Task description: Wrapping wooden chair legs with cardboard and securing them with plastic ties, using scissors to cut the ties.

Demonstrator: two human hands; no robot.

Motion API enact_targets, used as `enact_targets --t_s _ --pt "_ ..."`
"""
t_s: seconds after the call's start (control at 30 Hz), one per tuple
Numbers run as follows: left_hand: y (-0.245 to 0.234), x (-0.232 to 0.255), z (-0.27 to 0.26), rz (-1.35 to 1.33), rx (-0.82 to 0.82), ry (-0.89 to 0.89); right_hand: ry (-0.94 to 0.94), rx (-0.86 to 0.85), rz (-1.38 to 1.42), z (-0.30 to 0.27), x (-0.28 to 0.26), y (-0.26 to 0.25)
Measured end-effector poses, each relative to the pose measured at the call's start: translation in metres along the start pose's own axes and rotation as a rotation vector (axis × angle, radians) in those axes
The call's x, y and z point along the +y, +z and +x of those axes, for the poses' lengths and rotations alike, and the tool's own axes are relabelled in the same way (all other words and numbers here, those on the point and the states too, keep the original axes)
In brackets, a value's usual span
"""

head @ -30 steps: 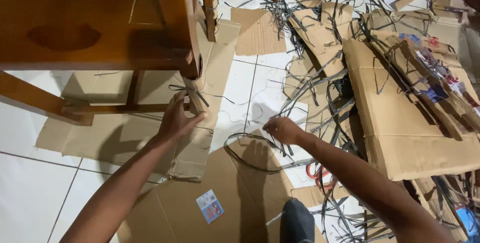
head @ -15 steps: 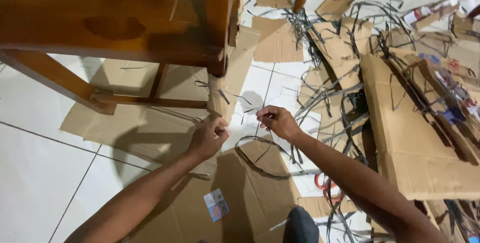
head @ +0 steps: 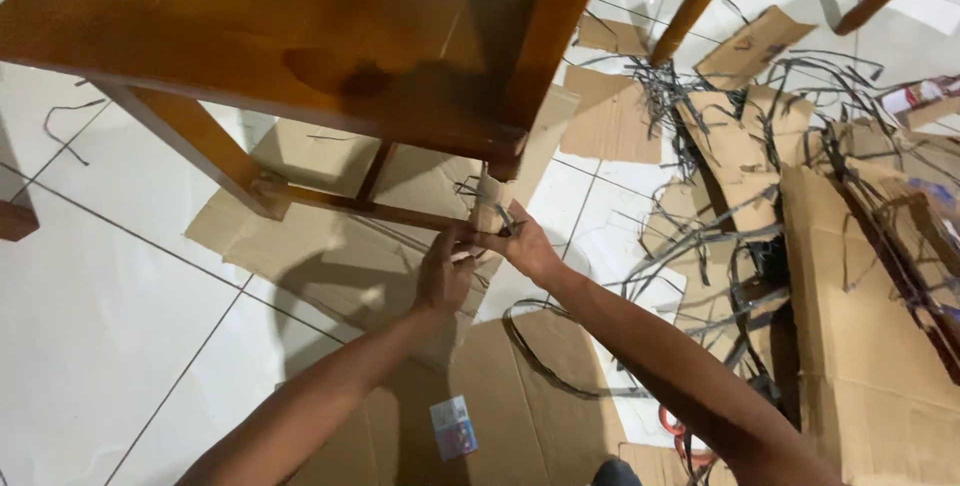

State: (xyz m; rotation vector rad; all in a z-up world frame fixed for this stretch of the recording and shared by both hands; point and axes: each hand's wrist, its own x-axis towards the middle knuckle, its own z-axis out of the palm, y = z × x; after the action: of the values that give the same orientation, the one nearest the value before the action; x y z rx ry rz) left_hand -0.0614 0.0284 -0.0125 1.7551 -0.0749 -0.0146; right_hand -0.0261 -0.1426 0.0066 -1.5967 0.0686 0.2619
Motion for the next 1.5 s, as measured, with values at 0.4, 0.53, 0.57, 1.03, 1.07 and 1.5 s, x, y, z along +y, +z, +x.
enact_targets --t_s 0.4,0.53,0.57,1.03,1.07,1.5 --pt "-0.018 0.084 0.014 0.144 0.051 -0.204 -0.119 -0.079 0.105 0.024 0.014 0.013" --pt "-0.017 0.035 0.036 0.237 0.074 -0.145 -0.158 -0.128 0.117 0.024 0.017 0.011" --pt "-0.019 0.031 0.038 0.303 0.053 -0.107 -0.155 -0.128 0.123 0.023 0.013 0.014" --pt "-0.028 -0.012 0.042 0.487 0.095 -0.016 -0.181 -0.06 0.034 -0.007 0.0 0.017" --pt "-0.032 -0.003 0.037 0.437 0.04 -0.071 -0.077 0.035 -0.052 -0.011 -0.001 0.017" --pt "-0.019 0.047 0.012 0.272 -0.168 -0.267 0.094 0.293 0.012 -0.044 -0.004 0.015"
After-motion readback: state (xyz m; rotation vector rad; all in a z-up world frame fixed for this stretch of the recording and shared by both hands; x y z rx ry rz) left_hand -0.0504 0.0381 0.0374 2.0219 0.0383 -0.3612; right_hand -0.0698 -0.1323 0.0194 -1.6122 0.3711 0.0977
